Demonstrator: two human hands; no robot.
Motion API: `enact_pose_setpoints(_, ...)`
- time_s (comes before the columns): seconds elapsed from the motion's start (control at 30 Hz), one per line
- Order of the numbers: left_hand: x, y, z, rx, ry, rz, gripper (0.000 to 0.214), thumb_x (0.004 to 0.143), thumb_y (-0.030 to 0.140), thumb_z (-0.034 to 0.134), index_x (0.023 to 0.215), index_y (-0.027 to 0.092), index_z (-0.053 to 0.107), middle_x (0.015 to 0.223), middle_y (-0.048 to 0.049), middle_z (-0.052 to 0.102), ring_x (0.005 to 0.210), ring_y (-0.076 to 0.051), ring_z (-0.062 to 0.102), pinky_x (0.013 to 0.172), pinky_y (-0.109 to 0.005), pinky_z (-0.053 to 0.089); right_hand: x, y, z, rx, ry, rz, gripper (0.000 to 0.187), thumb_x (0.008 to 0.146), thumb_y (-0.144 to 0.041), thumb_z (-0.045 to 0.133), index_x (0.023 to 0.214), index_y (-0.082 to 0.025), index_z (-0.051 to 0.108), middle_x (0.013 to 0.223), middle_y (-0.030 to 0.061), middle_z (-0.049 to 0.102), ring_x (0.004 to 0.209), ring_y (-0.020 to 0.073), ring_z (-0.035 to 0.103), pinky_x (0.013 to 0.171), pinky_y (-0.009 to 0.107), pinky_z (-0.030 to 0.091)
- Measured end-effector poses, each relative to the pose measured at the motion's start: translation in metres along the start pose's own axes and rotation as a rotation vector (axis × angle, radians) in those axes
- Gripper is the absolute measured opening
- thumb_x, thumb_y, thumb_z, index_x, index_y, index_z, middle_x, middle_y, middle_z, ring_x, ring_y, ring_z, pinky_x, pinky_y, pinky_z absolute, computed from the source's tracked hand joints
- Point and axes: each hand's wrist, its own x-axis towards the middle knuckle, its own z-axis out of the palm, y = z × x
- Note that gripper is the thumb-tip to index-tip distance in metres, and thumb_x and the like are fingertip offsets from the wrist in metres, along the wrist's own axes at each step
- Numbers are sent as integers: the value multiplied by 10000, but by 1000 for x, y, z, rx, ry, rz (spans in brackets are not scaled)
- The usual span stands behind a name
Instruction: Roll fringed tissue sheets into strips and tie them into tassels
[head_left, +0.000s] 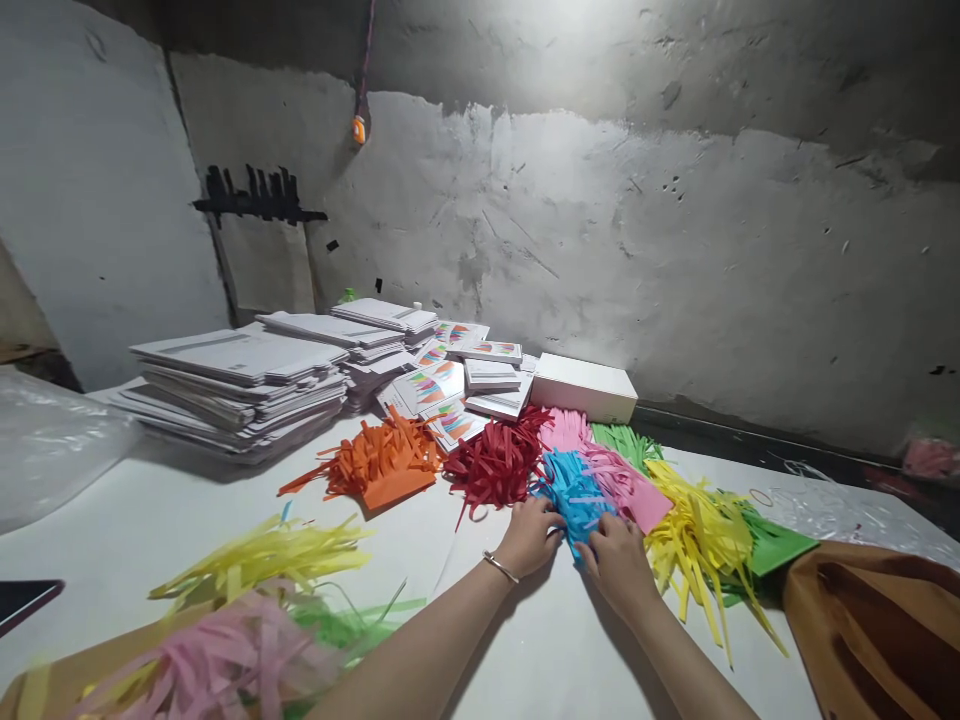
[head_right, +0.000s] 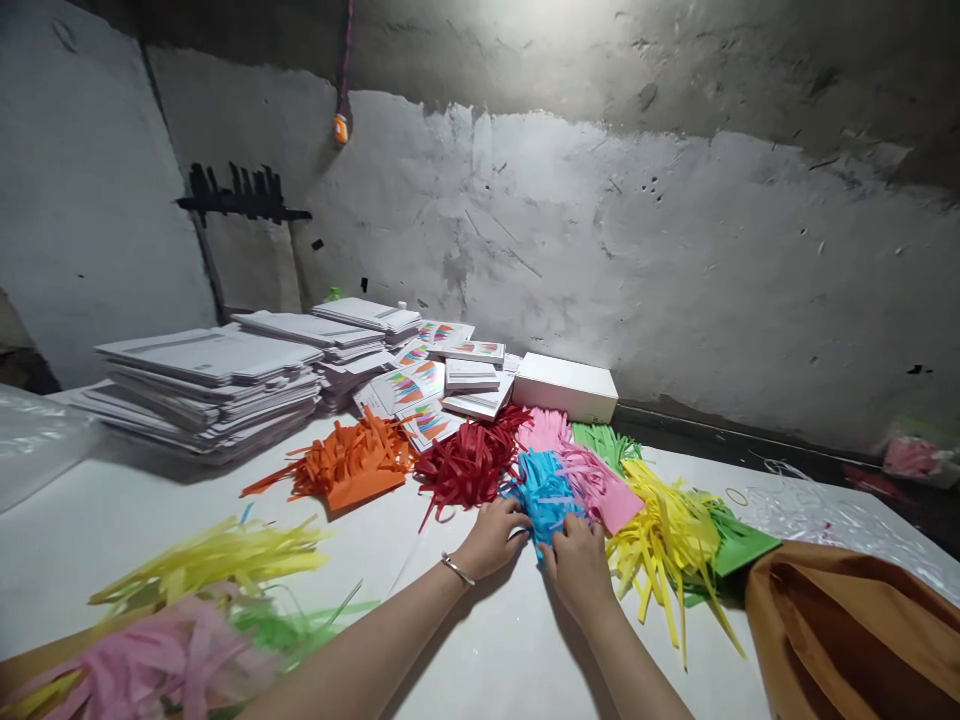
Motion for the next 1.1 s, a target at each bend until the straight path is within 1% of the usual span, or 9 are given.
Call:
enact_pose_setpoints(0.1,1,0,0,0,-3,-2,180,962,307,641,1069,169,684,1178,-71,671,1127,-254,614,995,-499,483,13,-12,-1,-83,-66,-37,106,968,-262,627,994,-169,671,1049,33,660,1022,210,617,945,445,476)
enact_pose_setpoints(0.17,1,0,-1,-1,-2,-7,179,966,308,635,1066,169,683,1168,-71,673,1124,-253,615,991,-496,486,19,-19,0,-130,-129,-78,110,963,-267,643,1006,-169,669,1048,26,672,1019,199,633,933,425,501)
enact_pose_setpoints(0.2,0,0,0,-2,-1,-8,178,968,307,633,1068,169,683,1166,-71,673,1123,-252,616,990,-496,487,20,-22,0,-160,-153,-73,118,961,-278,649,993,-165,670,1038,28,677,1017,198,640,934,427,507)
enact_pose_setpoints(0.37,-1,-1,1,-28,7,1,179,967,296,637,1084,167,681,1167,-70,677,1118,-250,625,989,-497,496,22,-21,-4,-331,-179,117,148,959,-307,659,962,-160,670,1054,48,683,1015,208,648,928,446,521)
enact_pose_setpoints(0.43,-1,-1,2,-41,15,0,184,968,296,638,1090,164,679,1164,-70,679,1117,-251,629,987,-499,501,21,-21,-6,-354,-178,129,144,963,-313,651,961,-170,671,1080,52,680,1036,209,639,936,445,516)
enact_pose_setpoints(0.57,2,-3,4,-71,41,-11,199,974,304,633,1110,164,673,1173,-75,677,1096,-243,642,967,-485,523,21,-27,2,-323,-157,77,204,958,-379,651,964,-176,674,1091,54,676,1076,220,625,974,466,492)
enact_pose_setpoints(0.73,4,-8,6,-122,89,-23,202,980,306,627,1114,161,668,1169,-77,680,1055,-228,660,929,-454,553,25,-28,26,-258,-100,74,149,962,-318,655,966,-170,674,1063,59,689,1025,208,646,939,443,518)
enact_pose_setpoints(0.87,4,-10,6,-152,120,-18,195,979,305,628,1100,158,671,1154,-74,684,1045,-225,663,924,-451,555,23,-14,37,-168,-63,81,160,972,-321,644,994,-165,673,1062,52,687,1005,197,655,924,429,532)
enact_pose_setpoints(1.1,0,-3,2,-170,182,30,146,973,259,626,1067,166,687,1134,-63,685,1079,-232,638,959,-461,513,14,17,51,41,14,175,181,984,-347,623,1004,-172,666,1034,37,682,940,177,659,874,399,549)
